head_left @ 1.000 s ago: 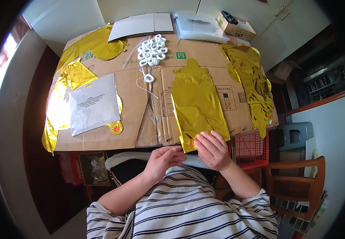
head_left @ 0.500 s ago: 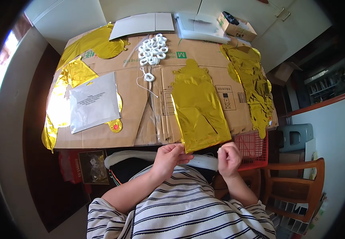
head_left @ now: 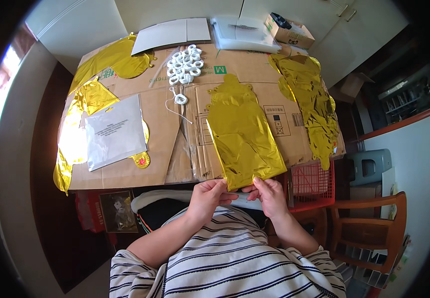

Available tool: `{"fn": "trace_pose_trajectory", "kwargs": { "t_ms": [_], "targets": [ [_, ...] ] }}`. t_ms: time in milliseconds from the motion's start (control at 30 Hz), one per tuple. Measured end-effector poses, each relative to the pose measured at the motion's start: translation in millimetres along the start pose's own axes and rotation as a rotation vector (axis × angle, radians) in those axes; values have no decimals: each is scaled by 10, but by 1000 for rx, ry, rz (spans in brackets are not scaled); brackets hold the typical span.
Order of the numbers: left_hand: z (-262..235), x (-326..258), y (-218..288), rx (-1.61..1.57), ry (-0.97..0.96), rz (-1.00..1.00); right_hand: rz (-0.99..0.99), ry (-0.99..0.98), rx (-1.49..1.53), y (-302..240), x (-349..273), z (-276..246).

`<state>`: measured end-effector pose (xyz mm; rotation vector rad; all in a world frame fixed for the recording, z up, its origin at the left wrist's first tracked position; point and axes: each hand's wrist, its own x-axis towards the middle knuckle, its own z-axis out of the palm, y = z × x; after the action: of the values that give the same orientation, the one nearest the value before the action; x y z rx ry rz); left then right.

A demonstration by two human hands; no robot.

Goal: Folding gold foil packaging materials by hand.

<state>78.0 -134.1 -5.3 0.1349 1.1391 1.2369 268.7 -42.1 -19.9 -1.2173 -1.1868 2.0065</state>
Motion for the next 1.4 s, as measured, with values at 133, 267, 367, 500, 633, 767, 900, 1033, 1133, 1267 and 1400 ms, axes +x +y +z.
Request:
{"fn": "trace_pose_trajectory", "kwargs": {
  "t_ms": [133,267,367,500,633,767,900,1033,1133,1267,1400],
  "targets": [
    [14,4,11,10,17,-2,31,-13,-8,-45,-6,8],
    [50,-4,16,42,51,3,37,-16,-1,-32,0,-7],
    [44,8,-9,22,64,1,32,-20,16,-43,8,-1],
    [23,14,-32,-4,77,-12,27,-24,48,-60,14,15],
    [71,-8,10,-47,126,-34,8,-39,33,-31,32,14],
    [58,7,-14,-63,140,-46,51,-69,48,-39,36,1],
    [129,-24,7,-57,188,-23,81,-120,102,-51,32,48],
    [137,-1,-38,-54,183,28,72,-170,134,-38,6,207],
    [89,20,-40,-58,118,34,79,-233,165,65,47,235],
    [4,54,-22,-99,44,-27,52,-236,162,61,45,301],
    [19,21,71,-175,51,-102,49,-227,153,17,32,322]
  ]
}}
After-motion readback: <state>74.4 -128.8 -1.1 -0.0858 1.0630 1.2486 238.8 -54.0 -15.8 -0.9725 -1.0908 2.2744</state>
